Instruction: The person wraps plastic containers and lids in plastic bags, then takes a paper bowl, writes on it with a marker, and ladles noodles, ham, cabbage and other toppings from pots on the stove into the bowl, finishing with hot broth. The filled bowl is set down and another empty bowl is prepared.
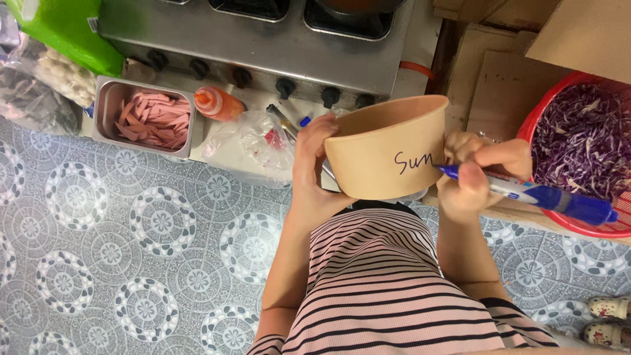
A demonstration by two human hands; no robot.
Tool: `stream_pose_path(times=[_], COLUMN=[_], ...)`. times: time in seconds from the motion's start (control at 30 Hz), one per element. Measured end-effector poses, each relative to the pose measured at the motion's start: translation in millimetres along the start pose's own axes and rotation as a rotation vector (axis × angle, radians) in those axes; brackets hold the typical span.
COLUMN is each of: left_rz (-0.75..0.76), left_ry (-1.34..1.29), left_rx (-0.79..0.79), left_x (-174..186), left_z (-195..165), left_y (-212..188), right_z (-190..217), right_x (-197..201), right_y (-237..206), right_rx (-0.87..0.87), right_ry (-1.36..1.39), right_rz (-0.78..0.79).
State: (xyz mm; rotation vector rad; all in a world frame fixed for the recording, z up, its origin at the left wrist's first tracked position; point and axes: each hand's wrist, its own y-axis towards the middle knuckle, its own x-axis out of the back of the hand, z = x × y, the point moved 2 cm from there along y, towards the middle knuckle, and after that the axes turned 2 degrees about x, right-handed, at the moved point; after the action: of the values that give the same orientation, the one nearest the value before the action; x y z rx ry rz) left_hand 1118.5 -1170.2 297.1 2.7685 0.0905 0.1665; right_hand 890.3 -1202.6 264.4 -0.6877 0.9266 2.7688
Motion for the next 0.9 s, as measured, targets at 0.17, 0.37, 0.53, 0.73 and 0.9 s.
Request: stream_pose_path(times=[0.17,0.37,0.53,0.73,0.9], left_rz=[0.006,0.017,0.027,0.026,0.075], left_ry=[-0.028,-0.038,-0.028,-0.014,-0.031], left_rx=[0.028,-0.024,-0.05,-0.028,-0.001], left_x=[-1.0,-3.8,-6.9,-13.5,-18.6], left_z=[-0.1,3.6,5.6,5.6,7.5], left_y=[-2.1,-2.9,-3.7,-6.1,-7.3], right_z=[1.3,10.3,17.6,19.8,23.6], right_x=[1.5,0.4,-1.4,6.8,10.4], right_y=[5.9,3.9,2.5,1.6,-3.6], right_rx=[0.162,0.033,-0.046,-0.03,0.02], right_ry=[-0.081,-0.079,-0.137,-0.126,-0.139], right_rz=[0.133,-0.104,-0.14,-0.123,-0.135])
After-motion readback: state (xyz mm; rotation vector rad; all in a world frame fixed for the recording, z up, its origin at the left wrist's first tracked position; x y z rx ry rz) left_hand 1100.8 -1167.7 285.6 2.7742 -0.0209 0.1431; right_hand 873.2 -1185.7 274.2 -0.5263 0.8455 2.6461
